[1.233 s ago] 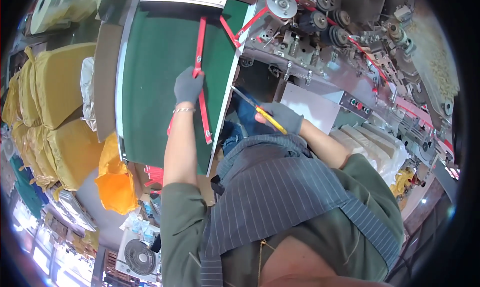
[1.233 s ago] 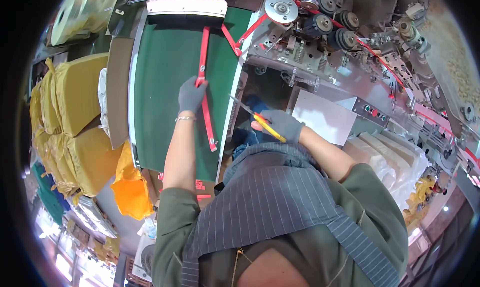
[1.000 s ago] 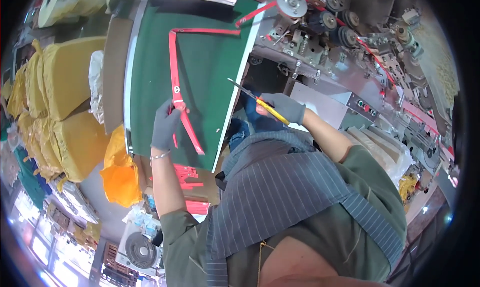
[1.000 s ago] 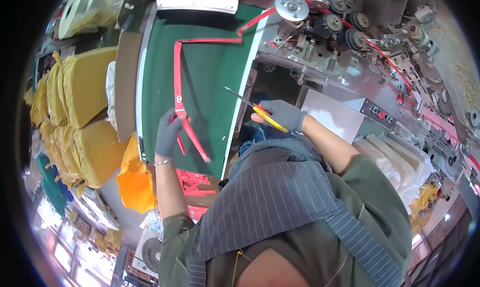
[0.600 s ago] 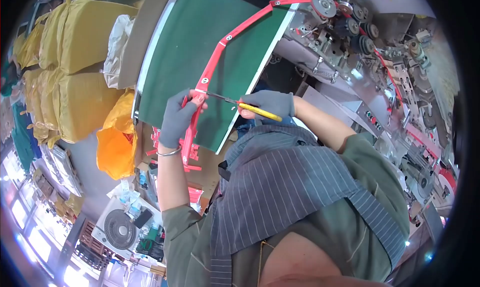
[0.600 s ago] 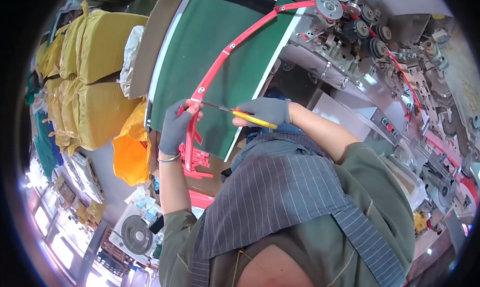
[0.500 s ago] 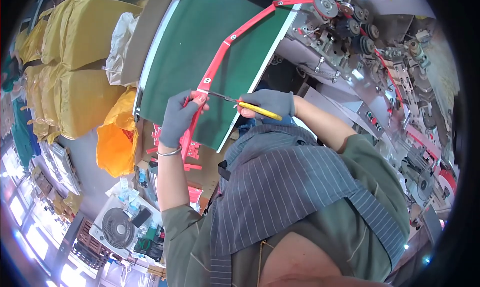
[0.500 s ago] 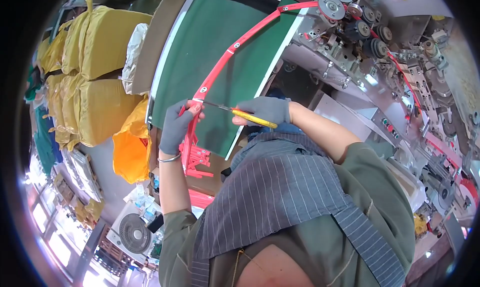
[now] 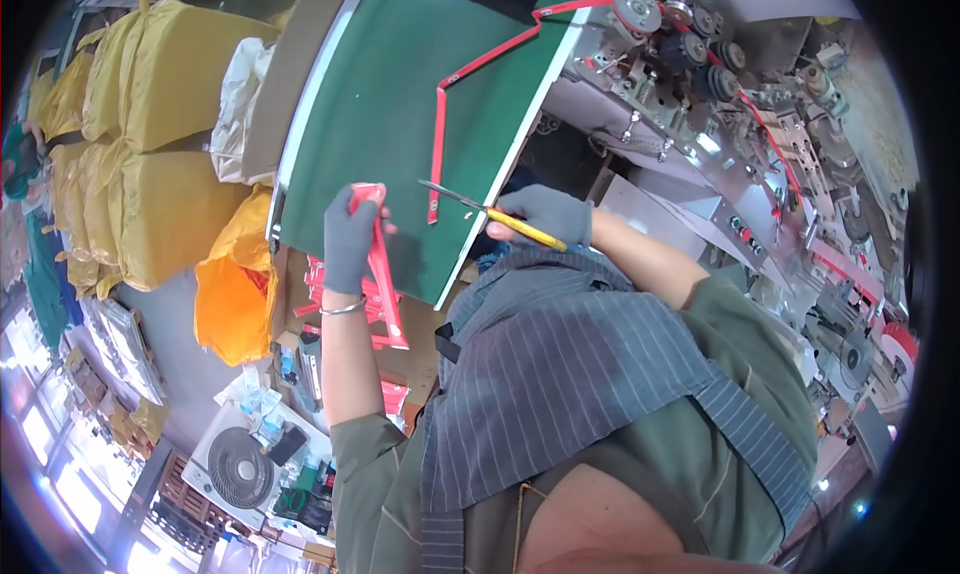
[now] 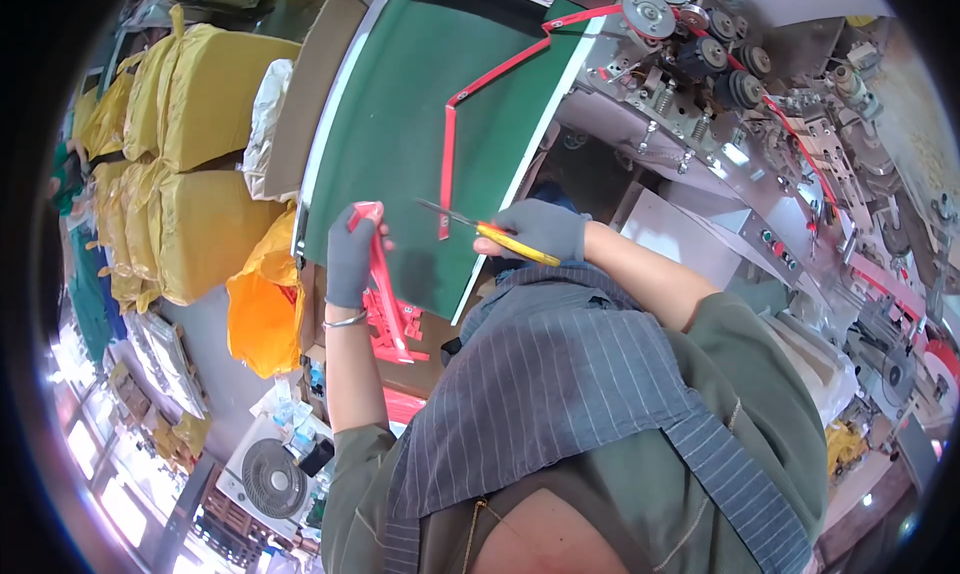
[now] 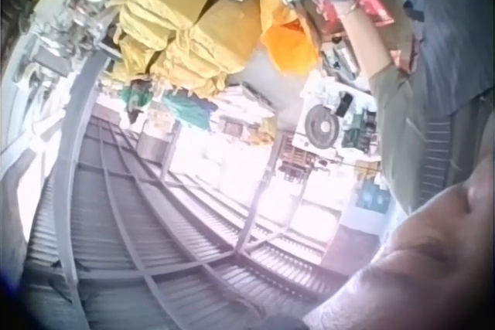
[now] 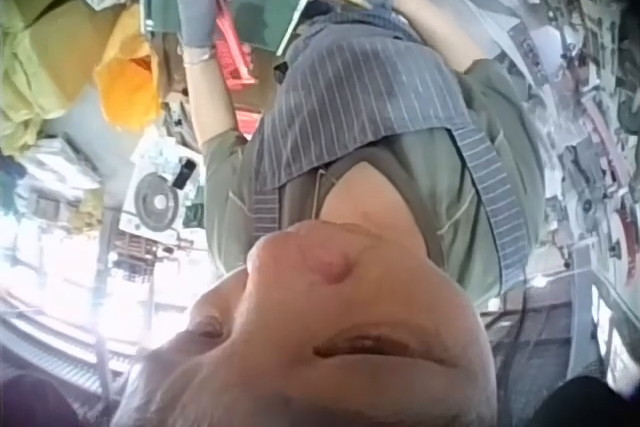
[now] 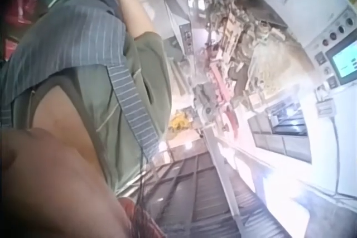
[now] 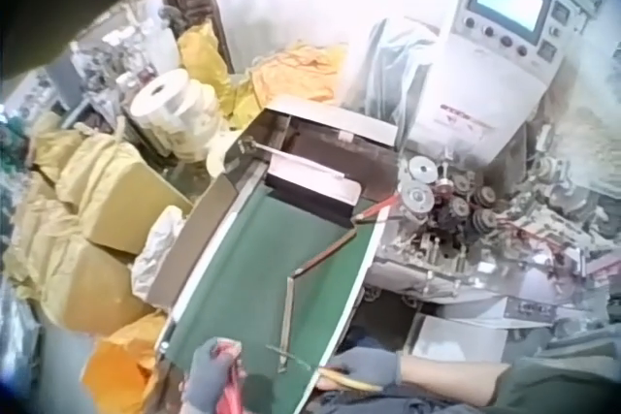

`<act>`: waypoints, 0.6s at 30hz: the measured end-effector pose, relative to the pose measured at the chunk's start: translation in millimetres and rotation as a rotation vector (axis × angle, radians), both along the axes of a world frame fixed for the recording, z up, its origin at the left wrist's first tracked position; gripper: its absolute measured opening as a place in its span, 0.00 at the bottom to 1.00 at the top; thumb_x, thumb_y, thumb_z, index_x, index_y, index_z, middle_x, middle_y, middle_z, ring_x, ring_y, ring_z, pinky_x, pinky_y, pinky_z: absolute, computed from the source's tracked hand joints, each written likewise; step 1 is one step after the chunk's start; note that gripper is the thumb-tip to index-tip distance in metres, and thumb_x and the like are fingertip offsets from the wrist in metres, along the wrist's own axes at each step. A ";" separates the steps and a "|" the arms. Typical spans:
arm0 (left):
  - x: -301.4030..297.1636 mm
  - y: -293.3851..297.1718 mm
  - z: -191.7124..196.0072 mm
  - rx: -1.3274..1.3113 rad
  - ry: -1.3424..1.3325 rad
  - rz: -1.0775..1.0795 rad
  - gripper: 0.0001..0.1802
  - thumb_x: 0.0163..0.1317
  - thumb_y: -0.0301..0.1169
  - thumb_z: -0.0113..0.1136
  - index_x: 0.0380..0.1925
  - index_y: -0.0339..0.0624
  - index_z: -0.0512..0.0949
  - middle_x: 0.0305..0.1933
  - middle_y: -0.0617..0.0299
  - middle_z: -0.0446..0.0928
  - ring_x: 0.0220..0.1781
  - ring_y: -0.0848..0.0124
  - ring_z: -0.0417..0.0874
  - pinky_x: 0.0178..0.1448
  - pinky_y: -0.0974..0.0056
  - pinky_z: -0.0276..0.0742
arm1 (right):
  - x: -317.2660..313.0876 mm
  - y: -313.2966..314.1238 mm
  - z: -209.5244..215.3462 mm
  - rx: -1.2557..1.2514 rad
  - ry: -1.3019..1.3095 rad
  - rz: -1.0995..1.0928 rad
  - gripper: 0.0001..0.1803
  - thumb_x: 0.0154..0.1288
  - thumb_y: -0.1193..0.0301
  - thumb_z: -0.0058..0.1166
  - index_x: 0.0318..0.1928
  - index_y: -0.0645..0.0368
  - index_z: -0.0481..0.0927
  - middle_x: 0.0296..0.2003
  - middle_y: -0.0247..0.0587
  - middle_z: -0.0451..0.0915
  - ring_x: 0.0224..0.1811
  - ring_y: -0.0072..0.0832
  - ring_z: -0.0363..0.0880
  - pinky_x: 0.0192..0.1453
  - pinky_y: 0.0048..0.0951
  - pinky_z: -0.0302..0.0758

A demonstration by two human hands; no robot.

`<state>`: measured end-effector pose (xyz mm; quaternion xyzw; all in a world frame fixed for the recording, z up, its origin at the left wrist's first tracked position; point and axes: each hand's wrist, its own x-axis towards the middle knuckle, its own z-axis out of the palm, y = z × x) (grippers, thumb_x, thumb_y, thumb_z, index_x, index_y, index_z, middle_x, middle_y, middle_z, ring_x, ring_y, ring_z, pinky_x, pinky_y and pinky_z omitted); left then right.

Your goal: Bundling red plastic straps, placing them into plastic bags, and using an industrial machine to cut or seal the components.

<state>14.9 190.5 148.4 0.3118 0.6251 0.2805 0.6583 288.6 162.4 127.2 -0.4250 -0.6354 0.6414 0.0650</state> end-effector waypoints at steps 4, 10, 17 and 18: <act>30.3 41.1 -43.9 0.200 0.392 -0.099 0.13 0.58 0.35 0.60 0.33 0.34 0.76 0.24 0.64 0.75 0.28 0.78 0.75 0.34 0.73 0.71 | 30.8 -21.8 -5.6 -0.075 -0.043 -0.053 0.30 0.62 0.42 0.47 0.29 0.59 0.75 0.17 0.36 0.70 0.22 0.21 0.70 0.28 0.27 0.67; 92.3 95.6 -139.4 0.371 0.825 -0.274 0.22 0.53 0.48 0.62 0.35 0.40 0.76 0.28 0.52 0.77 0.33 0.53 0.79 0.39 0.56 0.73 | 49.4 -16.0 12.9 -0.327 -0.085 -0.149 0.27 0.63 0.44 0.47 0.29 0.59 0.73 0.15 0.33 0.70 0.15 0.19 0.70 0.22 0.24 0.66; 77.3 105.1 -122.4 0.304 0.597 -0.474 0.14 0.57 0.40 0.58 0.28 0.38 0.79 0.26 0.53 0.79 0.30 0.59 0.79 0.37 0.59 0.71 | 81.2 -13.3 -11.0 -0.445 -0.021 -0.408 0.25 0.65 0.46 0.46 0.31 0.57 0.74 0.15 0.31 0.69 0.15 0.19 0.70 0.22 0.23 0.66; 69.4 102.6 -106.1 0.254 0.420 -0.490 0.12 0.58 0.36 0.58 0.30 0.37 0.78 0.27 0.57 0.78 0.30 0.68 0.76 0.38 0.65 0.70 | 85.3 -14.3 -23.1 -0.322 -0.036 -0.372 0.23 0.65 0.47 0.46 0.33 0.56 0.74 0.16 0.29 0.69 0.16 0.18 0.69 0.22 0.21 0.66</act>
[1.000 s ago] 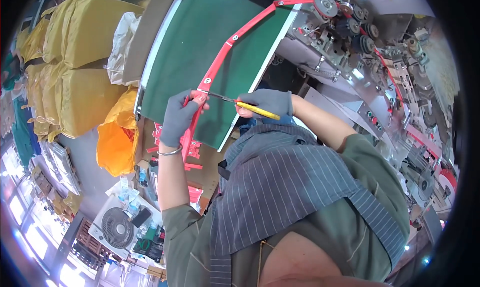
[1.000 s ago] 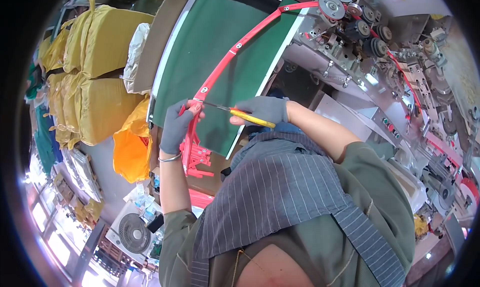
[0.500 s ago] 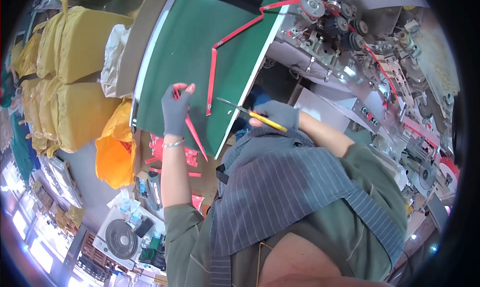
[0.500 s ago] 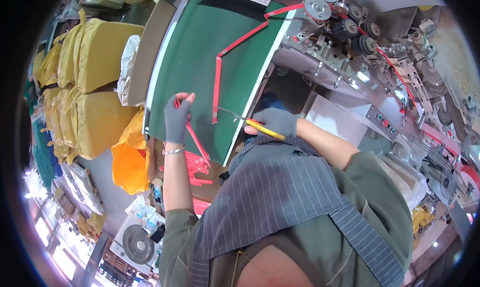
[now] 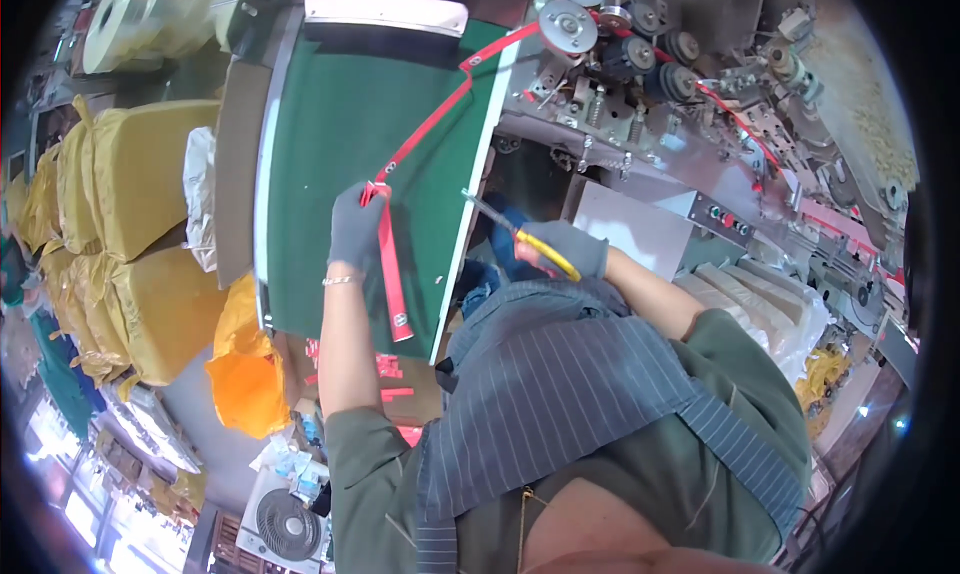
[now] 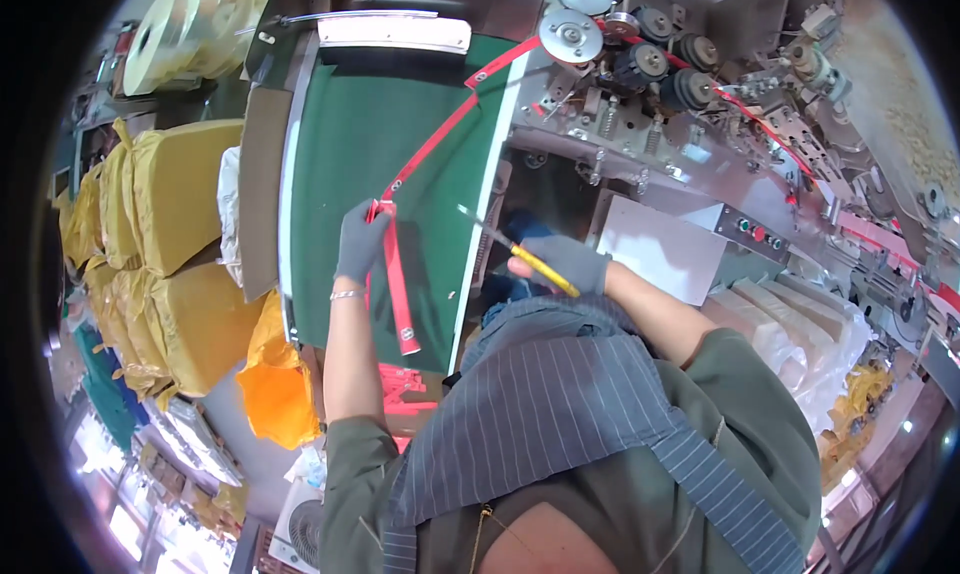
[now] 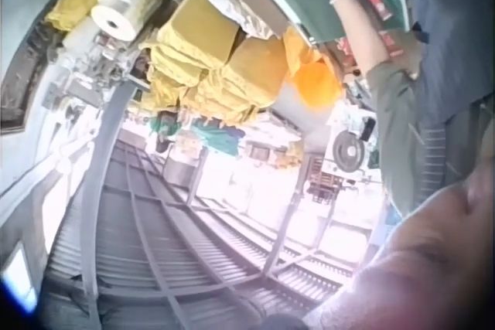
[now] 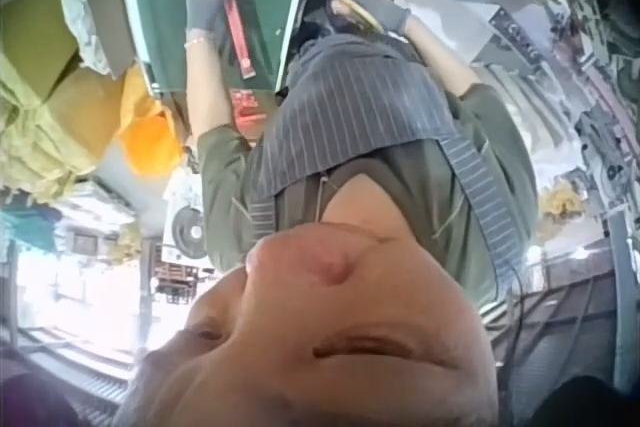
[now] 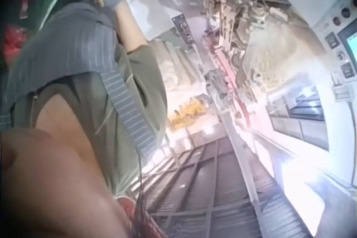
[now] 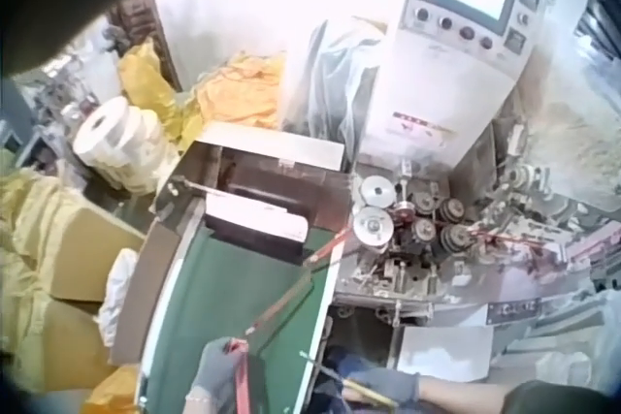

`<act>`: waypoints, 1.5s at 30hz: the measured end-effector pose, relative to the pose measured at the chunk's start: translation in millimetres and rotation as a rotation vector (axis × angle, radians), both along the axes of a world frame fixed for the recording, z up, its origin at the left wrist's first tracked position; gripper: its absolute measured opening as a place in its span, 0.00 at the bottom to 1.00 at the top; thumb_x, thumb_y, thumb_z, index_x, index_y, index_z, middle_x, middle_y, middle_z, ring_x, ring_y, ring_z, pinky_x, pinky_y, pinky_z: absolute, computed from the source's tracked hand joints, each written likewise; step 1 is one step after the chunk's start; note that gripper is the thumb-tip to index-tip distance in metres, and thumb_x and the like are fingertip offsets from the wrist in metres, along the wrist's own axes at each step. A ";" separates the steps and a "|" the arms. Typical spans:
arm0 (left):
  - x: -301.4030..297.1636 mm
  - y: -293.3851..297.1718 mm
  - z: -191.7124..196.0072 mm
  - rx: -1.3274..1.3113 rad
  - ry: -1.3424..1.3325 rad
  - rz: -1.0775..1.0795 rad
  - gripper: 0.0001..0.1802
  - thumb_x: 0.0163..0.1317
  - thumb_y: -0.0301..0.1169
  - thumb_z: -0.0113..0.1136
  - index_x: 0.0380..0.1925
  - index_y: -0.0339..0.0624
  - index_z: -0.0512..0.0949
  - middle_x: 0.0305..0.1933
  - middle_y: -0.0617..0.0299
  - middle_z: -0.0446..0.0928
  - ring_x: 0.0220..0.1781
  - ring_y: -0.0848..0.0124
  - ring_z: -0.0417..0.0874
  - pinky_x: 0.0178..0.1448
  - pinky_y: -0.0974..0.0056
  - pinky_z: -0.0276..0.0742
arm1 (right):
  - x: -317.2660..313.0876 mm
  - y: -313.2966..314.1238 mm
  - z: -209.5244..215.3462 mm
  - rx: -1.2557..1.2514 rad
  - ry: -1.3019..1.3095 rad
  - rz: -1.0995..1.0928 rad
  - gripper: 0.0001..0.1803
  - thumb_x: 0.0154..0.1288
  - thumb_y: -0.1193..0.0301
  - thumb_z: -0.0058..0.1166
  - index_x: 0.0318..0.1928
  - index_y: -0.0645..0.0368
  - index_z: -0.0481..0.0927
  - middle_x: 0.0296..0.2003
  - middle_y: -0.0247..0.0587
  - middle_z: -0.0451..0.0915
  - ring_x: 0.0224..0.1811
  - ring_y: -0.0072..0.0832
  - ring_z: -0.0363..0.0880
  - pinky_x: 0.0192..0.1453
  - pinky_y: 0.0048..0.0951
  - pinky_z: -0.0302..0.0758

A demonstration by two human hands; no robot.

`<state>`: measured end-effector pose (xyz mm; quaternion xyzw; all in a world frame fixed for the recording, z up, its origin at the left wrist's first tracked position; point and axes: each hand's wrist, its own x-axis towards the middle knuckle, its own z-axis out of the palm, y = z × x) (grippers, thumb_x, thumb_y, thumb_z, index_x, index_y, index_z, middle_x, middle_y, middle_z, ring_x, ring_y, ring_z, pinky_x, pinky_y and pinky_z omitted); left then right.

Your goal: Bundling red plastic straps, placing them into plastic bags, and using an industrial machine to cut or seal the components.

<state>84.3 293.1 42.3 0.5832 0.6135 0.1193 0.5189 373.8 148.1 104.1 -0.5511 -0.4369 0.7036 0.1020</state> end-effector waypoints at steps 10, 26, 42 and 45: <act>-18.3 -18.1 122.6 -0.273 -0.386 0.003 0.11 0.62 0.32 0.55 0.36 0.34 0.77 0.30 0.66 0.76 0.33 0.79 0.76 0.40 0.74 0.69 | -44.7 41.4 9.9 0.076 0.341 0.250 0.18 0.69 0.56 0.43 0.45 0.59 0.70 0.33 0.36 0.73 0.37 0.24 0.72 0.44 0.28 0.70; -22.7 -30.4 118.7 -0.310 -0.442 -0.011 0.08 0.62 0.30 0.55 0.35 0.35 0.77 0.30 0.64 0.77 0.33 0.79 0.77 0.40 0.74 0.70 | -73.3 44.1 39.6 0.047 0.149 0.153 0.30 0.64 0.42 0.44 0.31 0.59 0.75 0.16 0.31 0.68 0.16 0.18 0.70 0.22 0.21 0.67; 175.2 85.8 -29.4 0.381 0.138 0.009 0.19 0.50 0.43 0.63 0.32 0.37 0.78 0.27 0.52 0.78 0.30 0.54 0.79 0.36 0.57 0.73 | 26.4 14.3 2.9 -0.240 0.171 -0.363 0.21 0.65 0.51 0.46 0.32 0.57 0.71 0.17 0.27 0.66 0.14 0.16 0.64 0.20 0.20 0.64; 195.8 108.4 -41.3 0.264 0.267 -0.068 0.18 0.53 0.45 0.59 0.29 0.41 0.76 0.32 0.48 0.78 0.39 0.48 0.78 0.41 0.52 0.73 | 41.7 27.4 4.1 -0.265 0.195 -0.404 0.21 0.65 0.51 0.47 0.31 0.57 0.71 0.18 0.28 0.66 0.15 0.16 0.65 0.20 0.21 0.64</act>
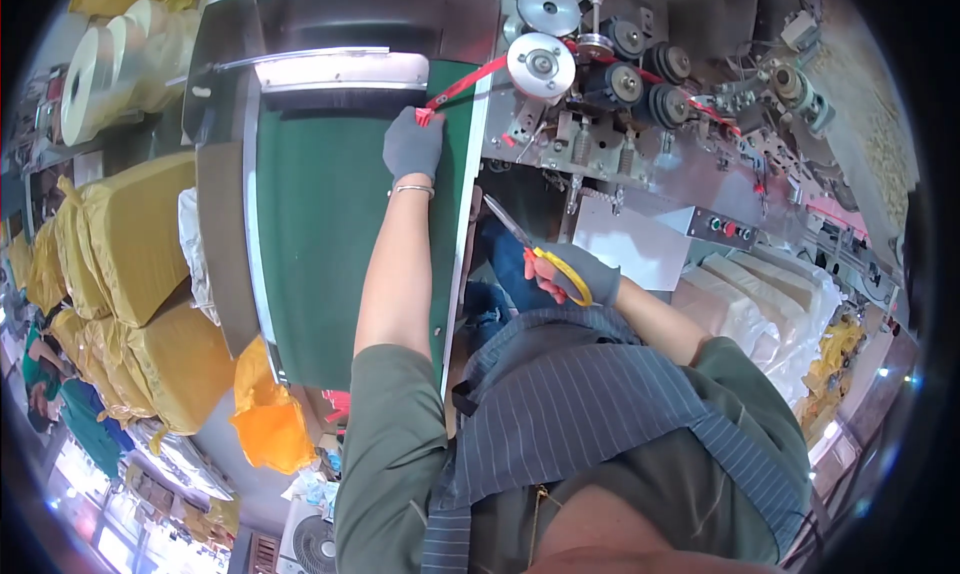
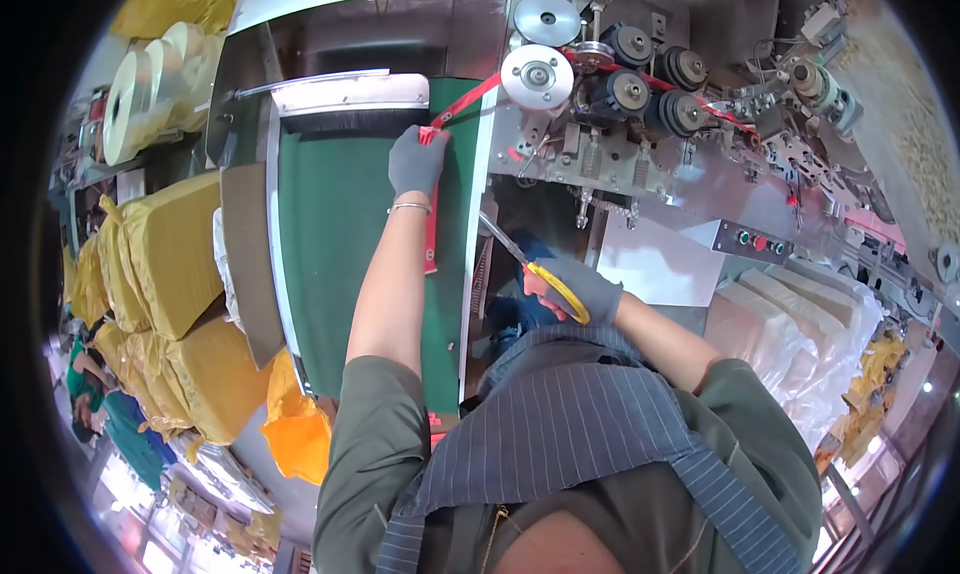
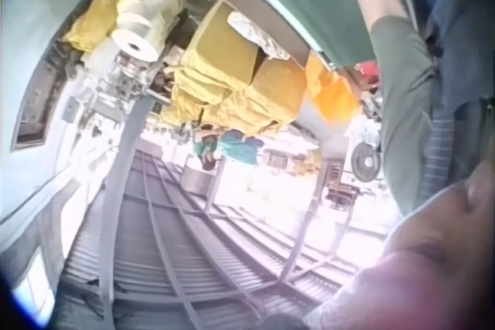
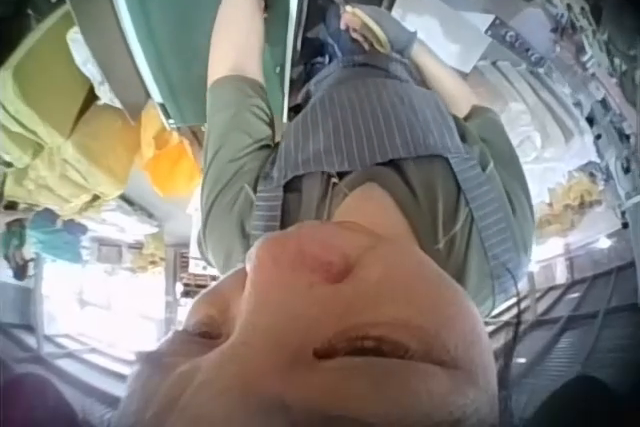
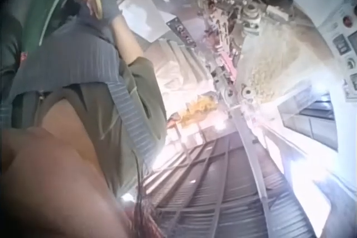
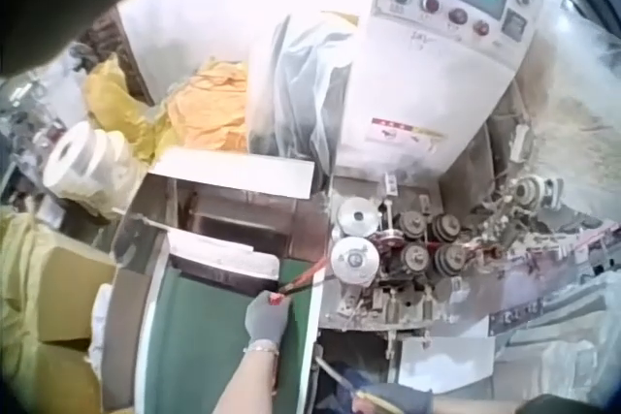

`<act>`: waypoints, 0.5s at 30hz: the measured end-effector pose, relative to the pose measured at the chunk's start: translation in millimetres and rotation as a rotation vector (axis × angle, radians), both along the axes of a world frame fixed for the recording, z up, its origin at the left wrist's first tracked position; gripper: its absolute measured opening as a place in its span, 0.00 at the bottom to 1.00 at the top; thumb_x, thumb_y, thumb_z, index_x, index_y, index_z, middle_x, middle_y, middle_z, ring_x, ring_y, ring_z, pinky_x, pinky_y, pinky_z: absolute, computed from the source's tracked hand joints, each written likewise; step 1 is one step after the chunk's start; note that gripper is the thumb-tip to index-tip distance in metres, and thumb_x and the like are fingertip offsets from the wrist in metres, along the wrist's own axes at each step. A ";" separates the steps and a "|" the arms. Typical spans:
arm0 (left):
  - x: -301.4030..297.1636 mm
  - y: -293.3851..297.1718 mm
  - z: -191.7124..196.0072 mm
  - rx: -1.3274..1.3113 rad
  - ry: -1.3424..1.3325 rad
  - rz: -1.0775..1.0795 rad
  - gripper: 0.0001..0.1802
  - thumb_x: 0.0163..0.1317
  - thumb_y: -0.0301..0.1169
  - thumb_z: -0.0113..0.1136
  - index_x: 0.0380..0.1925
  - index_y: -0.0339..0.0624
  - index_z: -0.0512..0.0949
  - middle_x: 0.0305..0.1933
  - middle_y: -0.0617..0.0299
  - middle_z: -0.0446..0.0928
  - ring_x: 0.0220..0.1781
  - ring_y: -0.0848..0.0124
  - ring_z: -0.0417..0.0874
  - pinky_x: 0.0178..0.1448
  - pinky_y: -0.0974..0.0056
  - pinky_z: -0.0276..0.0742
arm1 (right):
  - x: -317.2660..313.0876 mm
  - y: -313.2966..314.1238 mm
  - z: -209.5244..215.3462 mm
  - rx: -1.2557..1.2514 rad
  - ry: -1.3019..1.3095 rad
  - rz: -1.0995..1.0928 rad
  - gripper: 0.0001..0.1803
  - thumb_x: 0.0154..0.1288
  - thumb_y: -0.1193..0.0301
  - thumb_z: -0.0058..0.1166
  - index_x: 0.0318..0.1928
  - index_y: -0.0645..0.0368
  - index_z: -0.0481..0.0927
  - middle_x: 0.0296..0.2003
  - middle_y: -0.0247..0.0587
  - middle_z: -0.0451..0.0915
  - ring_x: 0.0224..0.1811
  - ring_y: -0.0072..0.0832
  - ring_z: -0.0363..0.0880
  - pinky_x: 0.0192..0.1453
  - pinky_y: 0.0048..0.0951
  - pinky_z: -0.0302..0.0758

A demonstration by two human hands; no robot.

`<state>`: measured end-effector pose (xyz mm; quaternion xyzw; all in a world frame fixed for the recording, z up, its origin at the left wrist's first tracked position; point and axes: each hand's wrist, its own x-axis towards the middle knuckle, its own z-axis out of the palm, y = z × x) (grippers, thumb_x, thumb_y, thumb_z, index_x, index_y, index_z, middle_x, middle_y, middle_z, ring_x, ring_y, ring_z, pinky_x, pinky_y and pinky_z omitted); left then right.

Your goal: Bundling red plastic straps, placing them into plastic bags, and using an industrial machine to cut or seal the components.

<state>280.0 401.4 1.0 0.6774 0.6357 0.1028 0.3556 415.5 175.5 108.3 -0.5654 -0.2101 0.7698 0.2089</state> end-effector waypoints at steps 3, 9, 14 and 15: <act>-14.5 7.4 -15.5 0.009 -0.044 -0.092 0.16 0.54 0.44 0.58 0.27 0.41 0.75 0.31 0.47 0.77 0.37 0.46 0.77 0.40 0.51 0.72 | 12.6 11.4 -7.6 -0.012 0.015 -0.060 0.19 0.64 0.53 0.49 0.31 0.57 0.71 0.18 0.28 0.67 0.15 0.16 0.65 0.20 0.20 0.64; -52.1 23.0 38.9 -0.265 -0.199 -0.345 0.11 0.55 0.36 0.59 0.28 0.38 0.76 0.27 0.52 0.79 0.31 0.60 0.79 0.37 0.62 0.72 | 22.3 57.2 -35.4 0.498 -0.417 0.259 0.14 0.65 0.60 0.50 0.41 0.58 0.72 0.26 0.33 0.73 0.25 0.17 0.72 0.31 0.18 0.68; -47.5 53.3 84.2 -0.600 -0.236 -0.381 0.12 0.56 0.32 0.57 0.36 0.35 0.80 0.26 0.62 0.78 0.31 0.77 0.76 0.38 0.71 0.70 | -3.4 81.0 -73.4 0.442 -0.273 0.259 0.16 0.66 0.60 0.49 0.46 0.59 0.70 0.34 0.43 0.76 0.35 0.32 0.79 0.41 0.29 0.73; -49.0 57.9 84.1 -0.600 -0.230 -0.376 0.12 0.56 0.32 0.57 0.36 0.35 0.80 0.26 0.62 0.78 0.31 0.77 0.76 0.38 0.71 0.70 | -6.0 85.1 -73.2 0.446 -0.317 0.311 0.17 0.66 0.60 0.49 0.47 0.59 0.69 0.36 0.46 0.76 0.37 0.37 0.79 0.42 0.31 0.73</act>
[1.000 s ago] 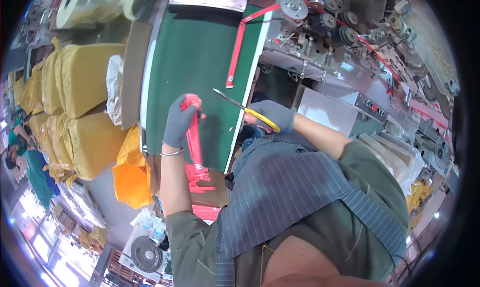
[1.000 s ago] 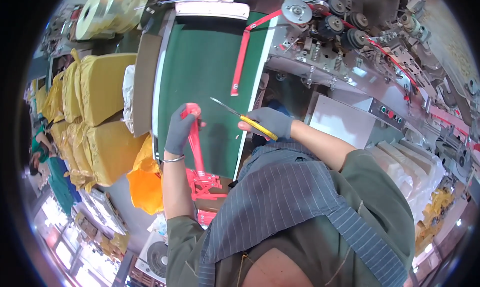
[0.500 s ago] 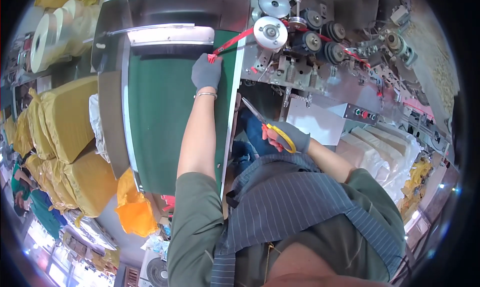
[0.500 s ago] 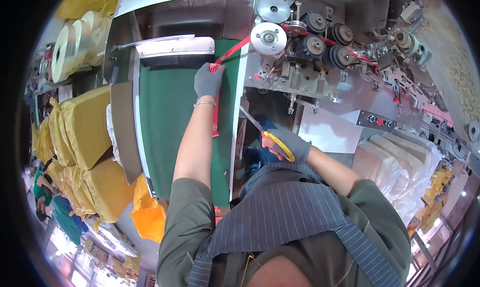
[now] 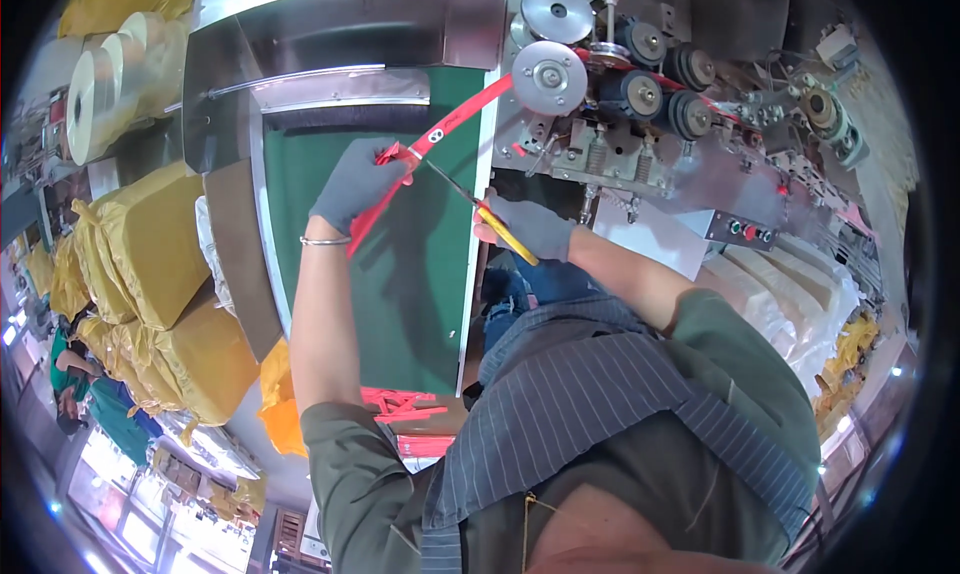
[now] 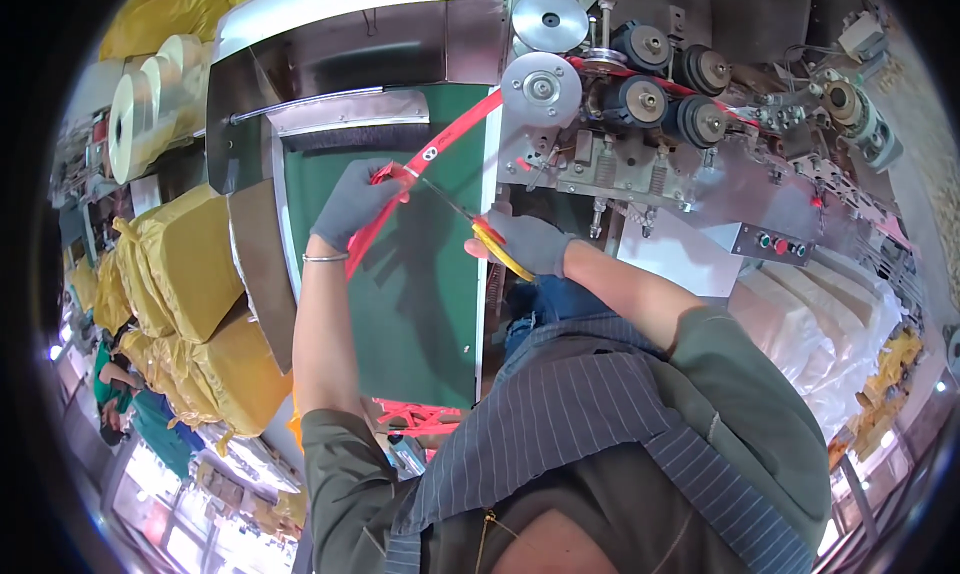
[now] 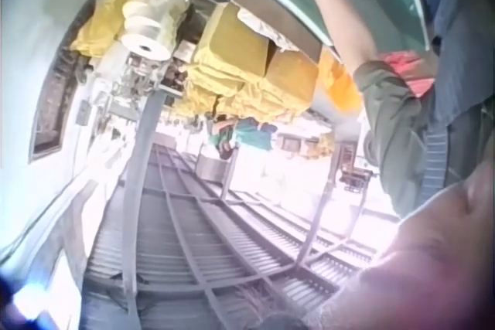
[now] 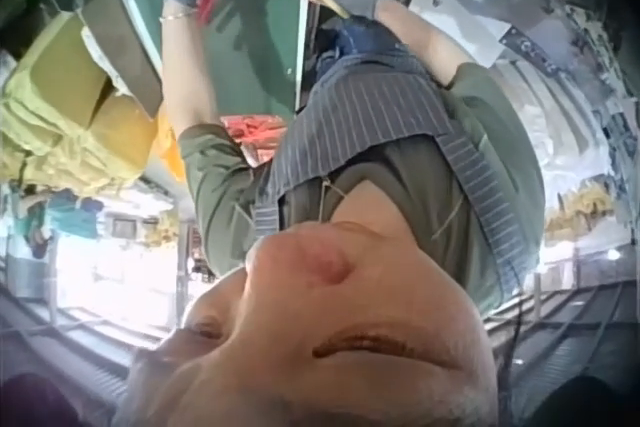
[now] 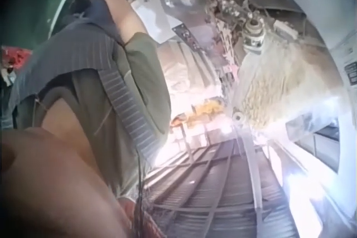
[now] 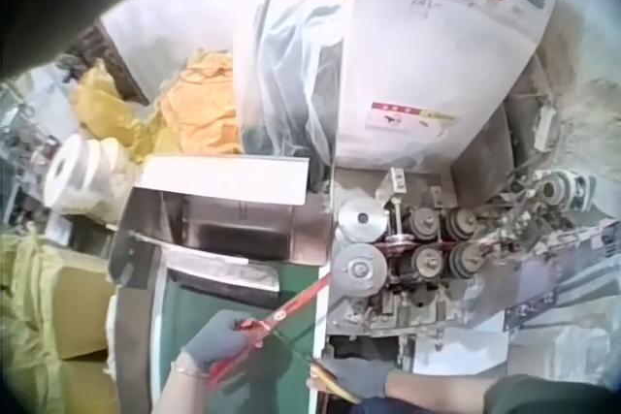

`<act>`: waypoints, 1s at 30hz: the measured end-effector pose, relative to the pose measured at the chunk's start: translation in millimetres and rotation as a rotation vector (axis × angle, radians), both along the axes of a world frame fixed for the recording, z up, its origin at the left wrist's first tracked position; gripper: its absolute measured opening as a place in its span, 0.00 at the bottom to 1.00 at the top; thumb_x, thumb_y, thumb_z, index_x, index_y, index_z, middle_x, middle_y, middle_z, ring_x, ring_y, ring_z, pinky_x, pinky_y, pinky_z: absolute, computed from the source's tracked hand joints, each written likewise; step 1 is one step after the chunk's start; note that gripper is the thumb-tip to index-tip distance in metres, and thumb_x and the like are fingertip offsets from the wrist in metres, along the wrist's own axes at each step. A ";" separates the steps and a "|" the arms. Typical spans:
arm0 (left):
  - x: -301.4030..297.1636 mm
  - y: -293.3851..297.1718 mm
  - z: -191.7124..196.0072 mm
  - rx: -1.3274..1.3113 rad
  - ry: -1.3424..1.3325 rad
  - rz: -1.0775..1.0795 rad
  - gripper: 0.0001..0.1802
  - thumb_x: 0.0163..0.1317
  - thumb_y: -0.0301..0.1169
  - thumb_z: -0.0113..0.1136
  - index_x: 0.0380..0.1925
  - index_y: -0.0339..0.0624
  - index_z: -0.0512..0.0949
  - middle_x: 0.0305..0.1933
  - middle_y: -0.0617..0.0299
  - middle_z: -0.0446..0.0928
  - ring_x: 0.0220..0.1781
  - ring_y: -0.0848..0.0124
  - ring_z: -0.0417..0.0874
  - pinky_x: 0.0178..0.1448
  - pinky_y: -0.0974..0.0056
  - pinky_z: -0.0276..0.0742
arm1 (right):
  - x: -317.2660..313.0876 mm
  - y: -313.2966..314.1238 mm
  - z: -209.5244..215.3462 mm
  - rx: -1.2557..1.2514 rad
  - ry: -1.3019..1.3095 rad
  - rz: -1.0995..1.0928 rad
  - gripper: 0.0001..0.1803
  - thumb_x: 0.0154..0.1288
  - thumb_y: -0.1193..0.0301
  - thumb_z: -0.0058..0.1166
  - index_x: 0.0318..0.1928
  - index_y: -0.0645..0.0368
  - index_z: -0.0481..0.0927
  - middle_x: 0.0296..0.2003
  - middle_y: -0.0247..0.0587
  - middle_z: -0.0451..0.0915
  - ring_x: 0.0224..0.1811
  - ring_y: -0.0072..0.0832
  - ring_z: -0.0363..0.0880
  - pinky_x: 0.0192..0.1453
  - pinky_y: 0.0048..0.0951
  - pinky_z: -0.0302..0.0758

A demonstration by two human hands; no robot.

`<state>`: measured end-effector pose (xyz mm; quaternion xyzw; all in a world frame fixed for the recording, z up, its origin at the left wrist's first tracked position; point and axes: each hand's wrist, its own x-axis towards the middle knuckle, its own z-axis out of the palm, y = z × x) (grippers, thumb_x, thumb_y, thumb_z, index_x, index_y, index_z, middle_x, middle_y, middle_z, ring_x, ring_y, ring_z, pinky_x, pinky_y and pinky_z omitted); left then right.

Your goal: Bundling red plastic straps, placing them into plastic bags, and using an industrial machine to cut or seal the components.

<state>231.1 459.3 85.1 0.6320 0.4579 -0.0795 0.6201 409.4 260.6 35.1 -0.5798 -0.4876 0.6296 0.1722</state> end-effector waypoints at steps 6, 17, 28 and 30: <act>-3.1 10.5 -2.7 -0.126 0.001 -0.007 0.12 0.56 0.32 0.57 0.35 0.34 0.80 0.27 0.62 0.78 0.32 0.77 0.77 0.41 0.71 0.69 | -17.5 24.7 -2.2 0.153 -0.072 -0.052 0.24 0.63 0.52 0.50 0.48 0.59 0.69 0.35 0.51 0.77 0.38 0.46 0.79 0.43 0.37 0.73; -0.4 2.9 2.9 -0.082 -0.067 0.090 0.10 0.57 0.28 0.56 0.35 0.34 0.80 0.29 0.64 0.78 0.32 0.77 0.77 0.38 0.72 0.72 | -5.9 14.9 -21.0 0.034 0.084 -0.196 0.14 0.62 0.60 0.53 0.33 0.59 0.74 0.23 0.36 0.72 0.25 0.21 0.70 0.31 0.23 0.67; -82.7 -83.9 -49.6 0.917 0.627 0.321 0.24 0.58 0.38 0.59 0.51 0.34 0.71 0.48 0.50 0.76 0.53 0.57 0.75 0.55 0.59 0.69 | 118.0 -201.7 26.2 -0.170 0.277 -1.444 0.13 0.60 0.60 0.57 0.39 0.54 0.76 0.20 0.31 0.70 0.22 0.18 0.71 0.23 0.23 0.69; -40.1 -85.8 -19.5 1.023 0.453 0.306 0.29 0.59 0.40 0.59 0.57 0.35 0.67 0.55 0.51 0.73 0.59 0.54 0.71 0.63 0.58 0.65 | 192.9 -236.0 -16.6 -0.233 -0.076 -1.539 0.19 0.61 0.55 0.55 0.42 0.58 0.76 0.23 0.33 0.74 0.25 0.21 0.74 0.24 0.27 0.71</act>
